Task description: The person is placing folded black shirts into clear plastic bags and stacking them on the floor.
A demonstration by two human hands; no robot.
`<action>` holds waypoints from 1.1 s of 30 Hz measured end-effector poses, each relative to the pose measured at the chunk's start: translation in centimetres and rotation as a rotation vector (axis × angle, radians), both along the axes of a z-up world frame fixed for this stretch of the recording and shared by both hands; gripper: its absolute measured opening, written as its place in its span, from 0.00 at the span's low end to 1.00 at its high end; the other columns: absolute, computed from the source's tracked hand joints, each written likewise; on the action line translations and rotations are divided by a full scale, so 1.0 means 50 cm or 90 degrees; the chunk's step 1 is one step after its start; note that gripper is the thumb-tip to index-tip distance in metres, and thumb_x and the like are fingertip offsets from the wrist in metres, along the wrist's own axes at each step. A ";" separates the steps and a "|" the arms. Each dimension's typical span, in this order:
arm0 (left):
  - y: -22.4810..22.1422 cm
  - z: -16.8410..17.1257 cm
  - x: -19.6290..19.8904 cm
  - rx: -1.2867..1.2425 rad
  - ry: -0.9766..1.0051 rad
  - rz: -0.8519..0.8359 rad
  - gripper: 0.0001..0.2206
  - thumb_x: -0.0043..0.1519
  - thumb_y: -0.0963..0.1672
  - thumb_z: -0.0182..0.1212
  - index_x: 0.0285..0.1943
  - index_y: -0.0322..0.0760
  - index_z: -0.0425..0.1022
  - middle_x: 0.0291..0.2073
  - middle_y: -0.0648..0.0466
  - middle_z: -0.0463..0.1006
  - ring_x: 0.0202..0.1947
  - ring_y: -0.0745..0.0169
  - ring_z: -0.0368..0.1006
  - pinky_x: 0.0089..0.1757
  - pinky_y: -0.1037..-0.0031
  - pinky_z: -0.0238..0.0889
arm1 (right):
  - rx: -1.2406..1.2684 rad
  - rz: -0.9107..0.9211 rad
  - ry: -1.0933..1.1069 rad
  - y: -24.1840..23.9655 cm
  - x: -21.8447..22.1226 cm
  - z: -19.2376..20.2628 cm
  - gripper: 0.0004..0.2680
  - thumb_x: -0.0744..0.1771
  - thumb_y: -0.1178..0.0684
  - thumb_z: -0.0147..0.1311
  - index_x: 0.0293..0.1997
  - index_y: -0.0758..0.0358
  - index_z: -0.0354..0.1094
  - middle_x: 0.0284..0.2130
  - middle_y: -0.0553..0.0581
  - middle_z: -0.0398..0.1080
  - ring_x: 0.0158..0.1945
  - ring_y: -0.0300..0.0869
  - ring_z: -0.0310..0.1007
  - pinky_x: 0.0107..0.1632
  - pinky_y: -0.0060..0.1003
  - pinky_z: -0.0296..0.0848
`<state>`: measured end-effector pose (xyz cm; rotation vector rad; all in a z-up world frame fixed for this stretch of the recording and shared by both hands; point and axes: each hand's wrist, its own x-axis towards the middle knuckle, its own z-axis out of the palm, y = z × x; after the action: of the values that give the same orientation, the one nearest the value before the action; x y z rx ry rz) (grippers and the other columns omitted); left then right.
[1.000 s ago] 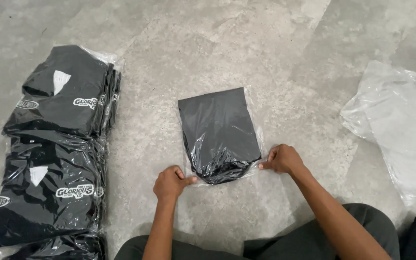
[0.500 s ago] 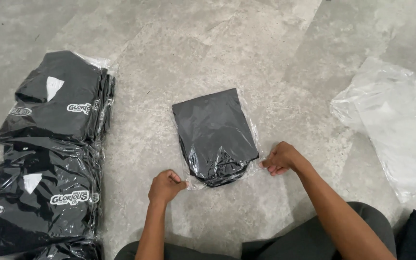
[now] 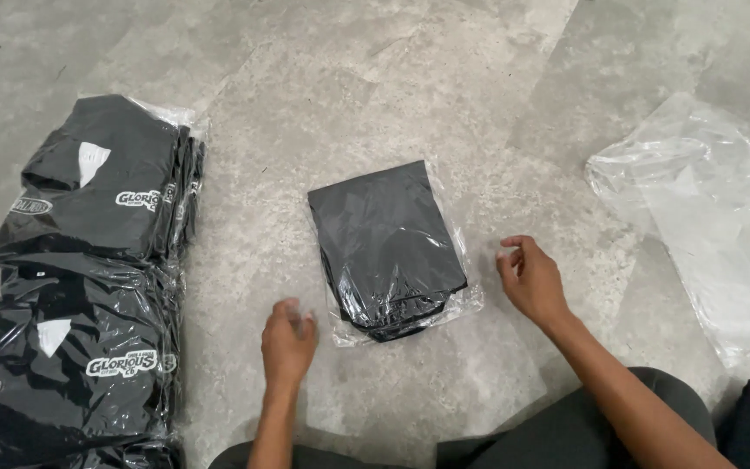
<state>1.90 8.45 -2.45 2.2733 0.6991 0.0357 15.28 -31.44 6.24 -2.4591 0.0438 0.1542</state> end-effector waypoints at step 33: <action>-0.181 0.016 0.109 0.330 -0.083 -0.528 0.41 0.66 0.66 0.38 0.86 0.55 0.36 0.83 0.48 0.34 0.79 0.28 0.27 0.67 0.30 0.25 | -0.176 0.644 -0.319 0.151 0.034 -0.135 0.31 0.68 0.27 0.43 0.81 0.45 0.46 0.80 0.57 0.40 0.82 0.54 0.35 0.75 0.60 0.31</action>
<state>7.34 -0.61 -1.67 2.8518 -0.4055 -0.0366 16.97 -23.88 -0.53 -2.4755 -1.4709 -0.0490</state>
